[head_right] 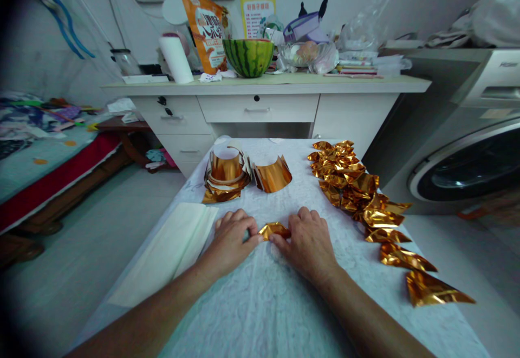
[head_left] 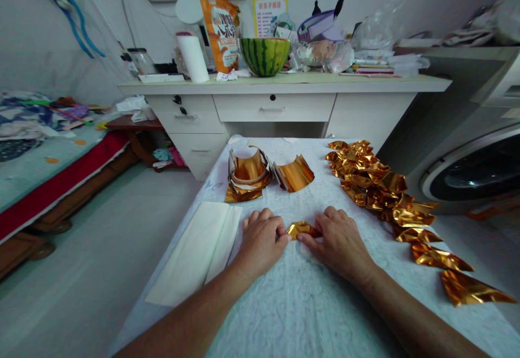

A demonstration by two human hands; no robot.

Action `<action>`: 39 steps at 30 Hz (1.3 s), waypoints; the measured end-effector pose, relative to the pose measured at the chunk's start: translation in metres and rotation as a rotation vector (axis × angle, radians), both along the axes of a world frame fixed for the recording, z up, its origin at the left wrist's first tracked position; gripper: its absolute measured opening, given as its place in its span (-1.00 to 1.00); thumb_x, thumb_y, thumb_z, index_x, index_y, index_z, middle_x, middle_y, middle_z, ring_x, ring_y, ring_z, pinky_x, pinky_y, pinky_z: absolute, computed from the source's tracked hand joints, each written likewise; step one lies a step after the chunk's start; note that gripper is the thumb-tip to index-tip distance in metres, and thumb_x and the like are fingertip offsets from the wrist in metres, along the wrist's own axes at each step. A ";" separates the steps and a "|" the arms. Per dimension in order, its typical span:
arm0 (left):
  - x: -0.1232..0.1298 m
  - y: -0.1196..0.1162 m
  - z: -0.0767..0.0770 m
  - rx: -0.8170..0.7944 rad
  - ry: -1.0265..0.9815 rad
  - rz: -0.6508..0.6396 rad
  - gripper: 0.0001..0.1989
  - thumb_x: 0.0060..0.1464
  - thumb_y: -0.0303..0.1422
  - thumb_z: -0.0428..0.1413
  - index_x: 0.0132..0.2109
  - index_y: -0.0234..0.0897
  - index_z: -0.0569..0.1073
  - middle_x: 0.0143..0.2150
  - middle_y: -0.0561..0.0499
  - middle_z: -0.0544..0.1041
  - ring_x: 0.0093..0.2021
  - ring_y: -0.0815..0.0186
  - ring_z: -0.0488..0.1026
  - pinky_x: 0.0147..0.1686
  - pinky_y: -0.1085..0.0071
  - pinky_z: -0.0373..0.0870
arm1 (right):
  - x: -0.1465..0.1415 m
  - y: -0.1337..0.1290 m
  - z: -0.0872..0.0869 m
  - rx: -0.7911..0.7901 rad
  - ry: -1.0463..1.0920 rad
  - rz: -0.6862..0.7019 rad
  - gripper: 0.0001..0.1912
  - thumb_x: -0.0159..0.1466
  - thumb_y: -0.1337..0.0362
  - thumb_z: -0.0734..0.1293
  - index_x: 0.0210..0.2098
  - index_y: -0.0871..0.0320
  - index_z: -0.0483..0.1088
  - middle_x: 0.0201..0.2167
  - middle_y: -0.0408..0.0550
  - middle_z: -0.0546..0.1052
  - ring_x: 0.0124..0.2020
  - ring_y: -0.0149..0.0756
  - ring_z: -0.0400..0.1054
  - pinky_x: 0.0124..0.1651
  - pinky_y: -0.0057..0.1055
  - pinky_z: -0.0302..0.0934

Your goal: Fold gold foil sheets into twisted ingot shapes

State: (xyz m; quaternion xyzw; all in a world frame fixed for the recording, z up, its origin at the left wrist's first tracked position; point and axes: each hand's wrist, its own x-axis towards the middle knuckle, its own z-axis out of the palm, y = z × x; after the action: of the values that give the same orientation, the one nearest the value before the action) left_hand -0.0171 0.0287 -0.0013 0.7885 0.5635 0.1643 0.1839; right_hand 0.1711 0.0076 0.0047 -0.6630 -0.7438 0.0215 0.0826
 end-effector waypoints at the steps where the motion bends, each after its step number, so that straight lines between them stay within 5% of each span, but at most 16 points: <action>1: 0.000 0.000 0.001 -0.003 0.000 0.001 -0.90 0.04 -0.31 0.20 -0.39 -0.18 0.44 -0.25 0.07 0.42 -0.13 0.21 0.30 -0.16 0.28 0.08 | 0.000 0.000 -0.001 0.001 0.001 -0.006 -0.59 0.21 -0.11 0.32 -0.41 0.13 0.39 -0.31 0.05 0.39 -0.24 -0.09 0.26 -0.25 -0.27 0.04; 23: -0.002 -0.001 0.002 -0.023 -0.005 -0.006 -0.92 0.06 -0.34 0.17 -0.39 -0.18 0.44 -0.25 0.07 0.43 -0.12 0.22 0.31 -0.14 0.28 0.09 | 0.044 0.019 -0.007 -0.165 0.207 0.118 -0.77 0.20 0.11 0.36 -0.47 0.11 0.38 -0.37 -0.08 0.41 -0.32 -0.27 0.29 -0.27 -0.39 0.07; 27: -0.005 -0.004 0.001 0.020 -0.045 -0.054 -0.97 0.07 -0.38 0.14 -0.29 -0.16 0.42 -0.22 0.07 0.43 -0.11 0.21 0.31 -0.10 0.26 0.11 | 0.046 0.019 -0.001 -0.196 0.236 0.142 -0.84 0.21 0.19 0.34 -0.45 0.11 0.38 -0.36 -0.08 0.41 -0.28 -0.26 0.30 -0.23 -0.38 0.11; 31: -0.008 -0.004 0.002 0.030 -0.145 -0.120 -0.78 0.08 -0.49 0.09 -0.12 -0.13 0.38 -0.12 0.06 0.43 -0.05 0.22 0.33 -0.04 0.26 0.15 | 0.048 0.016 0.006 -0.201 0.303 0.200 -0.91 0.21 0.29 0.28 -0.42 0.12 0.38 -0.34 -0.08 0.42 -0.27 -0.26 0.30 -0.20 -0.37 0.14; 39: -0.006 -0.004 0.002 0.030 -0.215 -0.261 -0.73 0.04 -0.56 0.09 -0.13 -0.15 0.45 -0.11 0.04 0.41 -0.04 0.24 0.34 -0.01 0.27 0.18 | 0.054 0.013 0.016 -0.252 0.406 0.185 -0.75 0.11 0.44 0.17 -0.31 0.12 0.43 -0.33 -0.10 0.47 -0.34 -0.30 0.33 -0.27 -0.41 0.19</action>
State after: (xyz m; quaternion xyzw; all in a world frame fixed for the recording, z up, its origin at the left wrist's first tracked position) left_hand -0.0228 0.0247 0.0004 0.8353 0.4310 0.2309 0.2513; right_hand 0.2253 0.0203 0.0202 -0.5791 -0.7610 0.2543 0.1446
